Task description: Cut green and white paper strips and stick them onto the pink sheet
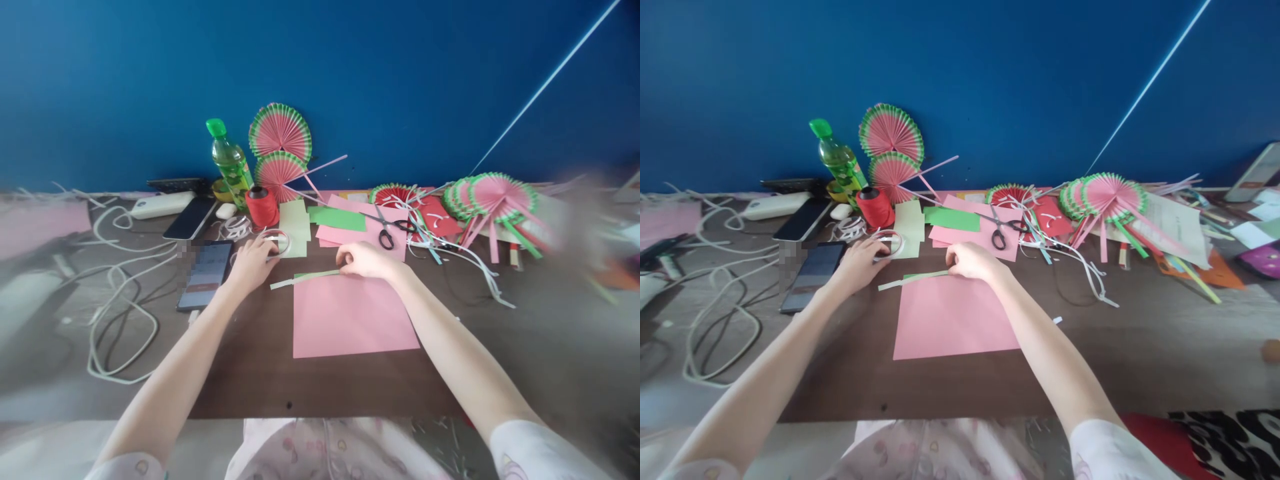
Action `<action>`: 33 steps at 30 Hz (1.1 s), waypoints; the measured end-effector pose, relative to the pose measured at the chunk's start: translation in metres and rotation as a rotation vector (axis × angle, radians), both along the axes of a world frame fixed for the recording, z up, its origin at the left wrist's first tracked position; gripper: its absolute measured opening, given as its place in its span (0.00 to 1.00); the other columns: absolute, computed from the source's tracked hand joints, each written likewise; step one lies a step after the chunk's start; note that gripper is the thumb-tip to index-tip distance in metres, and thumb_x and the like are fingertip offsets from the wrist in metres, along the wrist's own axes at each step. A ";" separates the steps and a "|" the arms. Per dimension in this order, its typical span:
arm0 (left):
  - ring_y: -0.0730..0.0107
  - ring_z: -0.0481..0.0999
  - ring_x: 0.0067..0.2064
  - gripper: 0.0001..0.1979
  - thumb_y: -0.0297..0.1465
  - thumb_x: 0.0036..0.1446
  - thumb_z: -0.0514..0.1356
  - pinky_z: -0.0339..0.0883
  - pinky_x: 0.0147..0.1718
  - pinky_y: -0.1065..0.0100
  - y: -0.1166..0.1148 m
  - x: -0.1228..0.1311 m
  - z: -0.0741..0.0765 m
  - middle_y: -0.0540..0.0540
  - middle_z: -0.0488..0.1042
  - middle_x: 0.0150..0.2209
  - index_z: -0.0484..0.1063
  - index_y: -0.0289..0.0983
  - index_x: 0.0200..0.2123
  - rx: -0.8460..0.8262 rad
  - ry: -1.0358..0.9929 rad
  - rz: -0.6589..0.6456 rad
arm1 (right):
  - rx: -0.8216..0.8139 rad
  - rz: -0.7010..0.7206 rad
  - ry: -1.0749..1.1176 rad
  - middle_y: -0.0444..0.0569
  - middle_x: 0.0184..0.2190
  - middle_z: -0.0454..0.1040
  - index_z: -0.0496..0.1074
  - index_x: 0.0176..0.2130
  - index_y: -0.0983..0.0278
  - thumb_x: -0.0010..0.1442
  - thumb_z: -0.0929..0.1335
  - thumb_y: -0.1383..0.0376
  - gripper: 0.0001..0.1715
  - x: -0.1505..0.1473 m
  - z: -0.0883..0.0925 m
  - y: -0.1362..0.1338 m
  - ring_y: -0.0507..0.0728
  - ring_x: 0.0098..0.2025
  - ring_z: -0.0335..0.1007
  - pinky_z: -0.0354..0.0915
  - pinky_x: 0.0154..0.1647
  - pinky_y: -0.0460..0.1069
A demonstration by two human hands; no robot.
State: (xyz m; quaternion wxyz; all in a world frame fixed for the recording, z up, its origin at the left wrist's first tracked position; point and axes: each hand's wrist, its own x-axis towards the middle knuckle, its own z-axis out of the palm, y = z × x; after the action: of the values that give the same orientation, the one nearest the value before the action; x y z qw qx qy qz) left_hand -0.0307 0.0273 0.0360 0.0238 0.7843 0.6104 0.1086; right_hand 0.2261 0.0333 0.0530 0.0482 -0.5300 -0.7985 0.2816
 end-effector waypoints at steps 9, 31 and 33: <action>0.65 0.74 0.37 0.07 0.36 0.54 0.55 0.61 0.42 0.64 -0.001 0.003 0.010 0.48 0.76 0.32 0.65 0.38 0.33 -0.210 -0.640 -0.049 | -0.020 0.019 0.026 0.45 0.29 0.72 0.71 0.26 0.63 0.46 0.68 0.70 0.03 0.006 -0.006 0.007 0.51 0.29 0.65 0.55 0.24 0.43; 0.74 0.71 0.27 0.08 0.34 0.53 0.57 0.65 0.31 0.69 0.004 0.058 0.028 0.49 0.75 0.27 0.64 0.36 0.34 -0.402 -0.850 -0.295 | 0.313 -0.271 0.753 0.48 0.31 0.77 0.74 0.31 0.64 0.52 0.67 0.64 0.07 -0.009 0.002 0.007 0.56 0.35 0.74 0.69 0.39 0.51; 0.74 0.71 0.27 0.09 0.35 0.52 0.57 0.64 0.30 0.70 0.005 0.059 0.027 0.49 0.75 0.27 0.65 0.36 0.34 -0.428 -0.855 -0.289 | 0.292 -0.294 0.791 0.47 0.29 0.76 0.72 0.29 0.64 0.51 0.68 0.64 0.06 -0.009 0.001 0.008 0.55 0.32 0.74 0.69 0.36 0.51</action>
State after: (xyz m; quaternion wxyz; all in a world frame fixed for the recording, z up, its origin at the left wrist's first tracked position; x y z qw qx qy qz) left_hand 0.0278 0.0318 0.0627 0.4469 0.7238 0.4396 0.2883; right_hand 0.2169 0.0409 0.0535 0.4638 -0.4770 -0.6661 0.3371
